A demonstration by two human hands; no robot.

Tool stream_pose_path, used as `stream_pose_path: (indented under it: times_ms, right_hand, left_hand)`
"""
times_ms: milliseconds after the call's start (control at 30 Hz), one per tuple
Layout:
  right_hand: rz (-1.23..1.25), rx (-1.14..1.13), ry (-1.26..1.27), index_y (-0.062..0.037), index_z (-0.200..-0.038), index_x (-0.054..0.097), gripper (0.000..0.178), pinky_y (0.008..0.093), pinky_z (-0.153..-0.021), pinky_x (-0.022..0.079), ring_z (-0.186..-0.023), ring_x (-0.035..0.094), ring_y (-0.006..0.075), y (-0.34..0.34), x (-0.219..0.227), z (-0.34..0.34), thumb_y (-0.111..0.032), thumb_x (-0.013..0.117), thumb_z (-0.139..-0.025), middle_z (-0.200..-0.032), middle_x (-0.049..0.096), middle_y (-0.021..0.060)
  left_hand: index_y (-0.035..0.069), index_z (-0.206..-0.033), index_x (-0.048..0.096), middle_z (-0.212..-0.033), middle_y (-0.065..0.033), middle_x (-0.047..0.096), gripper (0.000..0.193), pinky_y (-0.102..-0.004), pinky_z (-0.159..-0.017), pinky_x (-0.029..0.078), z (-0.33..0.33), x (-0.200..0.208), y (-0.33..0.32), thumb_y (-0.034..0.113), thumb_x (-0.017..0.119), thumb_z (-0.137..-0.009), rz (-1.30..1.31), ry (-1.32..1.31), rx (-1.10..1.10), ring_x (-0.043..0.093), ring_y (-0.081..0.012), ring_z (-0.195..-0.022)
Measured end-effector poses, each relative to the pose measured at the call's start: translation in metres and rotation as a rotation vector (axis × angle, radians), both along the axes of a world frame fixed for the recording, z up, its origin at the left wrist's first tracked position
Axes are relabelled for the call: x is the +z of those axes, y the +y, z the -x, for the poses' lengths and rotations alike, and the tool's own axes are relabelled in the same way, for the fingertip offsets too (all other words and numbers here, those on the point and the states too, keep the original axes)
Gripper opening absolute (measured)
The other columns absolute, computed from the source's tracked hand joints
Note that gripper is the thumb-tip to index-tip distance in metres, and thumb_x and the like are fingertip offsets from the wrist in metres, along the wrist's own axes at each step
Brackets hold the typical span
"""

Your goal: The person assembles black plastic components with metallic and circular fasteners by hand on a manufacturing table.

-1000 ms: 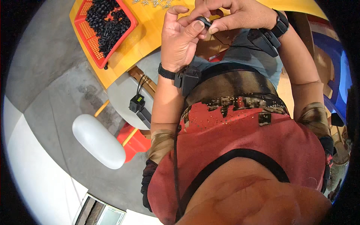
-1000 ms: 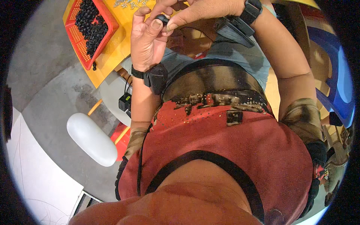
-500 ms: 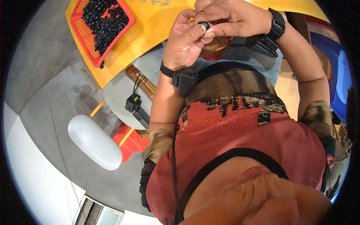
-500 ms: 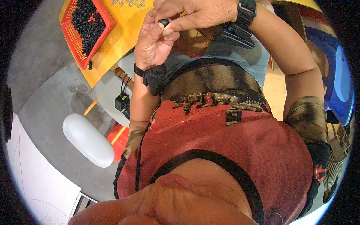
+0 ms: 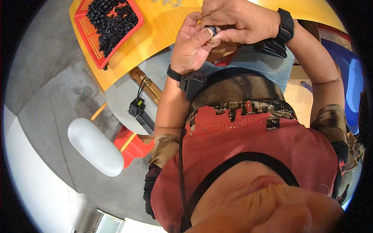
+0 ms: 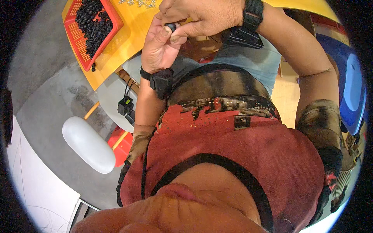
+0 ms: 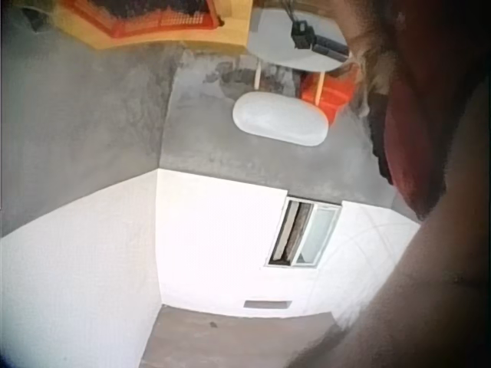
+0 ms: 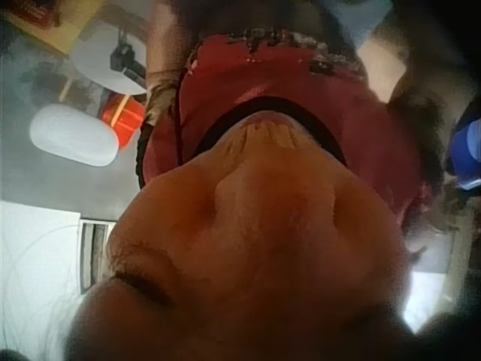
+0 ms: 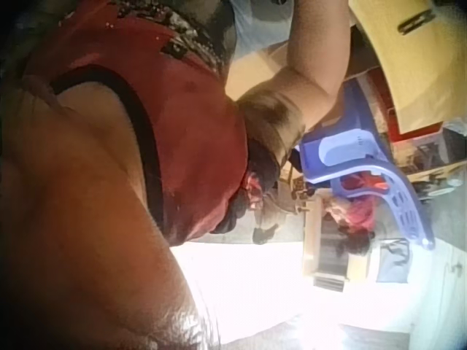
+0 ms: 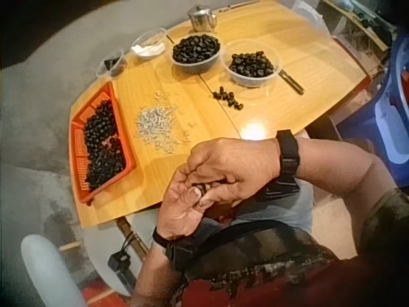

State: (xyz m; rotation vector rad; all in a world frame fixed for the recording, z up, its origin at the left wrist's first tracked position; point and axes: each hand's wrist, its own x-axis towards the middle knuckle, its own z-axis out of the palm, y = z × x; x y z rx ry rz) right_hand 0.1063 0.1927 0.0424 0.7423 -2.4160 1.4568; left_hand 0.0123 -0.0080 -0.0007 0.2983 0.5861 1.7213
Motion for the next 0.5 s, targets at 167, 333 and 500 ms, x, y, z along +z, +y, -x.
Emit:
stream_pose_path:
  times_ms: [167, 333, 500]
  right_hand:
    - [0.046, 0.024, 0.02, 0.0019, -0.112, 0.07, 0.027, 0.0433, -0.081, 0.054, -0.095, 0.064, 0.0378, -0.001, -0.019, 0.01, -0.019, 0.072, -0.094, -0.097, 0.068, 0.0204]
    - [0.18, 0.106, -0.095, 0.0021, -0.118, 0.069, 0.032, 0.0404, -0.076, 0.056, -0.086, 0.069, 0.034, -0.002, -0.019, 0.005, -0.019, 0.073, -0.095, -0.097, 0.071, 0.0192]
    - [0.114, 0.123, -0.139, 0.0031, -0.116, 0.07, 0.033, 0.0377, -0.075, 0.052, -0.082, 0.064, 0.0289, 0.0, -0.014, -0.005, -0.015, 0.077, -0.09, -0.088, 0.065, 0.0118]
  left_hand:
    - [0.01, -0.127, 0.054, -0.109, -0.0109, 0.069, 0.034, -0.0327, -0.073, 0.05, 0.005, 0.001, -0.002, 0.002, 0.068, -0.098, -0.023, -0.211, -0.019, 0.065, -0.0183, -0.089]
    - [0.01, -0.125, 0.052, -0.107, -0.0124, 0.068, 0.031, -0.033, -0.072, 0.051, 0.004, -0.006, -0.007, 0.0, 0.065, -0.099, 0.027, -0.18, -0.04, 0.065, -0.0194, -0.089]
    - [0.009, -0.133, 0.048, -0.116, -0.0124, 0.064, 0.039, -0.0311, -0.075, 0.051, -0.002, -0.005, -0.01, 0.002, 0.066, -0.098, 0.01, -0.112, -0.082, 0.063, -0.0182, -0.097]
